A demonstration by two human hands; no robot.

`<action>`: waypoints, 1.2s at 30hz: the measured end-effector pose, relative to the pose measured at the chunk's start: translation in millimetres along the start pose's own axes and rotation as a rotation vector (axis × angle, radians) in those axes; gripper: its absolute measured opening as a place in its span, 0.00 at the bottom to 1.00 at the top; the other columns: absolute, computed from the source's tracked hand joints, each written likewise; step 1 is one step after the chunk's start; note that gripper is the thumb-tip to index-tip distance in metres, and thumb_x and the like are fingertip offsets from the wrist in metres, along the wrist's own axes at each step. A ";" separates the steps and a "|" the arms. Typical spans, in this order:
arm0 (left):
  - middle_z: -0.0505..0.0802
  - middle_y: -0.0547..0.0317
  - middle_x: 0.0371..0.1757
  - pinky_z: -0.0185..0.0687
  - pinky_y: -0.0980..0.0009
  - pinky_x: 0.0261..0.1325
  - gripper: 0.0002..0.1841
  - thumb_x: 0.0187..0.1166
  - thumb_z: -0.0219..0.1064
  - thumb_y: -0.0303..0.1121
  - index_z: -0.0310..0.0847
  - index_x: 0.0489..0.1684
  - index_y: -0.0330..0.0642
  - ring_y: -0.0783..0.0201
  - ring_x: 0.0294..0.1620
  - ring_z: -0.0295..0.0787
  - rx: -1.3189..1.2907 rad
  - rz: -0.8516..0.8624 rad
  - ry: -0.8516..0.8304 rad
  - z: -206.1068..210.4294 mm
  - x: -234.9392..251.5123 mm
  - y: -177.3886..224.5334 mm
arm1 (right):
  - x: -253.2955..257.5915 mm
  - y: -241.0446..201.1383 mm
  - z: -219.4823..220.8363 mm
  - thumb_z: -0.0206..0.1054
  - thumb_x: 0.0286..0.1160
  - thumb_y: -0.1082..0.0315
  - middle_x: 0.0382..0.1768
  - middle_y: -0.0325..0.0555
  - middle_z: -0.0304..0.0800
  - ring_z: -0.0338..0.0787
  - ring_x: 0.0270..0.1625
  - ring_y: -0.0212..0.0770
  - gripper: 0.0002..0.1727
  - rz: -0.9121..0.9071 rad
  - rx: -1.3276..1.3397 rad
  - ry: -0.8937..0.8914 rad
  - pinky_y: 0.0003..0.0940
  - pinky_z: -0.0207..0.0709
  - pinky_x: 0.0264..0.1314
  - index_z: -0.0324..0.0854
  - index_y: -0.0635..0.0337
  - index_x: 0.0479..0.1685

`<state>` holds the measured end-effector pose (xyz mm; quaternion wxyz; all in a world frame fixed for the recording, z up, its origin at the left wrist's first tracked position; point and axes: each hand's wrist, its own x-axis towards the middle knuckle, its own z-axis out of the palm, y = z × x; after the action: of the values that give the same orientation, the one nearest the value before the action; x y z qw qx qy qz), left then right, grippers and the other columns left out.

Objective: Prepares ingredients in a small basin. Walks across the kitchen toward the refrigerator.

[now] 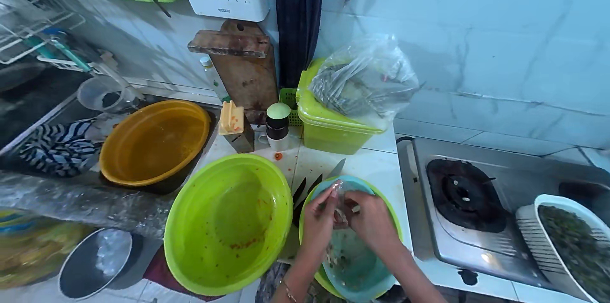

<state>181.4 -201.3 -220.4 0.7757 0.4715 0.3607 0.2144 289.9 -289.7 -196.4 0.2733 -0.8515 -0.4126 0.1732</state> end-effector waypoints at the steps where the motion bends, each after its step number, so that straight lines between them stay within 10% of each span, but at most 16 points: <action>1: 0.93 0.49 0.50 0.92 0.63 0.33 0.17 0.90 0.59 0.32 0.85 0.70 0.39 0.60 0.32 0.90 -0.026 -0.016 0.013 -2.0 1.9 2.2 | 0.2 7.0 2.9 0.73 0.72 0.66 0.37 0.41 0.94 0.94 0.40 0.36 0.05 -0.041 0.062 0.061 0.35 0.91 0.46 0.93 0.55 0.39; 5: 0.90 0.51 0.38 0.91 0.64 0.32 0.17 0.91 0.59 0.32 0.85 0.70 0.38 0.60 0.28 0.88 -0.098 -0.002 0.044 -9.7 12.1 22.9 | -17.7 38.4 7.1 0.73 0.72 0.61 0.35 0.34 0.92 0.92 0.33 0.28 0.06 -0.069 0.234 0.282 0.27 0.90 0.32 0.89 0.52 0.38; 10: 0.90 0.52 0.42 0.92 0.63 0.34 0.17 0.91 0.59 0.35 0.85 0.73 0.45 0.59 0.31 0.88 -0.078 0.003 -0.071 -5.4 17.1 44.4 | -46.7 78.8 28.7 0.63 0.82 0.70 0.61 0.64 0.90 0.89 0.64 0.63 0.17 0.207 0.019 -0.489 0.61 0.78 0.72 0.88 0.63 0.64; 13: 0.89 0.51 0.40 0.92 0.64 0.33 0.18 0.91 0.60 0.34 0.85 0.73 0.45 0.60 0.29 0.88 -0.065 0.021 -0.111 1.4 16.8 52.8 | -31.1 100.0 74.1 0.62 0.80 0.70 0.72 0.66 0.81 0.86 0.70 0.61 0.23 0.131 -0.028 -0.264 0.53 0.79 0.75 0.81 0.62 0.75; 15: 0.89 0.51 0.39 0.90 0.65 0.32 0.18 0.91 0.59 0.34 0.85 0.74 0.47 0.60 0.28 0.87 -0.062 0.030 -0.120 4.8 16.5 56.4 | -31.1 107.0 92.9 0.68 0.72 0.72 0.75 0.66 0.79 0.80 0.78 0.60 0.24 -0.004 0.019 -0.293 0.52 0.73 0.83 0.84 0.65 0.71; 19: 0.88 0.52 0.38 0.91 0.65 0.32 0.18 0.91 0.59 0.33 0.85 0.74 0.47 0.61 0.27 0.87 -0.059 0.066 -0.149 -0.6 14.4 64.0 | -37.8 99.6 76.2 0.70 0.71 0.73 0.55 0.62 0.92 0.87 0.65 0.63 0.12 -0.238 -0.051 -0.903 0.64 0.72 0.75 0.92 0.63 0.51; 24: 0.86 0.53 0.36 0.91 0.65 0.31 0.18 0.91 0.58 0.32 0.84 0.75 0.47 0.61 0.27 0.85 -0.092 0.157 -0.172 -3.2 5.4 77.2 | -0.7 97.6 61.6 0.64 0.74 0.74 0.74 0.62 0.81 0.80 0.78 0.57 0.23 0.019 0.023 -0.270 0.50 0.72 0.83 0.84 0.66 0.70; 27: 0.86 0.53 0.36 0.91 0.65 0.31 0.19 0.91 0.58 0.32 0.84 0.75 0.48 0.62 0.27 0.85 -0.083 0.205 -0.234 2.0 -1.0 86.3 | -14.9 100.5 90.7 0.66 0.66 0.77 0.78 0.66 0.76 0.76 0.82 0.60 0.25 -0.052 0.029 -0.312 0.51 0.71 0.84 0.84 0.69 0.68; 31: 0.87 0.52 0.36 0.93 0.65 0.31 0.19 0.91 0.57 0.31 0.83 0.77 0.46 0.62 0.26 0.87 -0.078 0.236 -0.275 1.4 -3.9 89.6 | -47.3 99.8 76.8 0.65 0.71 0.79 0.62 0.67 0.88 0.83 0.71 0.66 0.16 -0.228 -0.064 -0.904 0.61 0.71 0.78 0.89 0.66 0.57; 36: 0.87 0.51 0.37 0.92 0.65 0.31 0.19 0.91 0.58 0.32 0.83 0.77 0.49 0.61 0.27 0.86 -0.066 0.200 -0.249 3.4 -2.0 74.8 | -21.8 102.4 64.5 0.58 0.76 0.76 0.69 0.63 0.85 0.83 0.74 0.59 0.21 0.025 -0.083 -0.354 0.51 0.75 0.79 0.87 0.64 0.65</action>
<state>183.3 -169.9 -152.4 0.8042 0.5022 0.2061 0.2421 305.6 -338.5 -308.2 0.1591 -0.8233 -0.4505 0.3065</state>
